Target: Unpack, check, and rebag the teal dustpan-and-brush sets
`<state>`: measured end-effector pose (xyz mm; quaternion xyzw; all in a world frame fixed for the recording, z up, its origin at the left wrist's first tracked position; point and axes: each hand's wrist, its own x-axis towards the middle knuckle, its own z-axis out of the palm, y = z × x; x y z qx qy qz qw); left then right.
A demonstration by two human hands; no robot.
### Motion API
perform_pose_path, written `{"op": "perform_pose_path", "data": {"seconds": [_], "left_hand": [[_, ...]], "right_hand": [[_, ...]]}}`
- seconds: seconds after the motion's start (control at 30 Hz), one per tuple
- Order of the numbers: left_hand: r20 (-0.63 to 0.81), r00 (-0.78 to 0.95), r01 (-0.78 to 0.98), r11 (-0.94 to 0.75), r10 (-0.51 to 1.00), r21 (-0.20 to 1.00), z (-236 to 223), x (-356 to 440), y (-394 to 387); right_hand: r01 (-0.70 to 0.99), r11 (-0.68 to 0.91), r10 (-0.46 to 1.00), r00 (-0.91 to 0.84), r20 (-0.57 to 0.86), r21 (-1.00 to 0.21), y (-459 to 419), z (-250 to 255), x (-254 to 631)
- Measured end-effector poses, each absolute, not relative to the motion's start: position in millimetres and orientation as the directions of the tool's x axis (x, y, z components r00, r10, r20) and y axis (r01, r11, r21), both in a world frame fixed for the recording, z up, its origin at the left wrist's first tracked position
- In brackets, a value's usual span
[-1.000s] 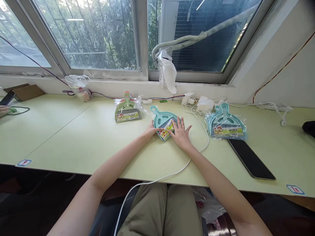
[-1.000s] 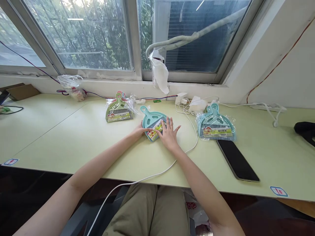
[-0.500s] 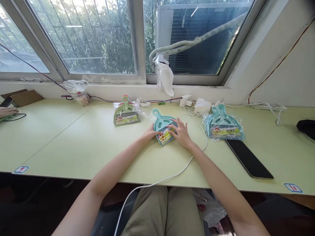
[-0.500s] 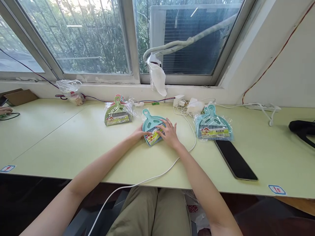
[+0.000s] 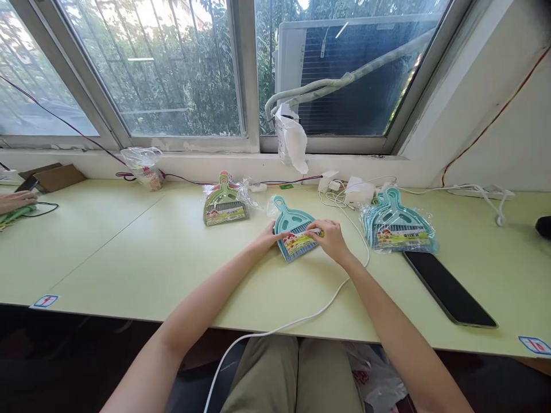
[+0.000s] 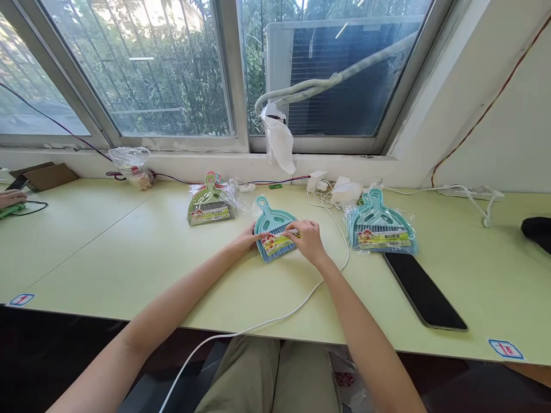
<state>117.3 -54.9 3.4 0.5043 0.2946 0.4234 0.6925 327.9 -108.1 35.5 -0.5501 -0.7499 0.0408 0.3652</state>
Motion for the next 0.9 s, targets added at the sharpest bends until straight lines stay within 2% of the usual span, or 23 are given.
{"op": "perform_pose_path", "data": {"seconds": [0.13,0.23,0.33,0.47,0.6,0.8,0.9], "left_hand": [[-0.071,0.477,-0.266,0.221,0.876,0.939,5,116,-53],[-0.118,0.49,-0.256,0.272,0.864,0.928,5,114,-50],[-0.118,0.526,-0.258,0.29,0.842,0.921,4,111,-48],[-0.078,0.536,-0.262,0.253,0.841,0.932,3,110,-50],[-0.058,0.54,-0.245,0.223,0.84,0.944,2,110,-51],[-0.036,0.504,-0.249,0.185,0.863,0.951,-3,112,-48],[-0.012,0.511,-0.232,0.152,0.86,0.961,-6,113,-47]], "right_hand": [[0.633,0.359,0.918,-0.108,0.381,-0.685,-107,39,338],[0.511,0.307,0.948,-0.092,0.303,-0.803,-107,42,343],[0.439,0.288,0.956,-0.09,0.278,-0.851,-107,42,343],[0.424,0.257,0.966,-0.128,0.223,-0.868,-105,36,341],[0.523,0.269,0.963,-0.161,0.216,-0.809,-101,27,339],[0.816,0.335,0.902,-0.132,0.411,-0.472,-99,19,331],[0.871,0.297,0.885,-0.097,0.456,-0.392,-100,18,326]]}}
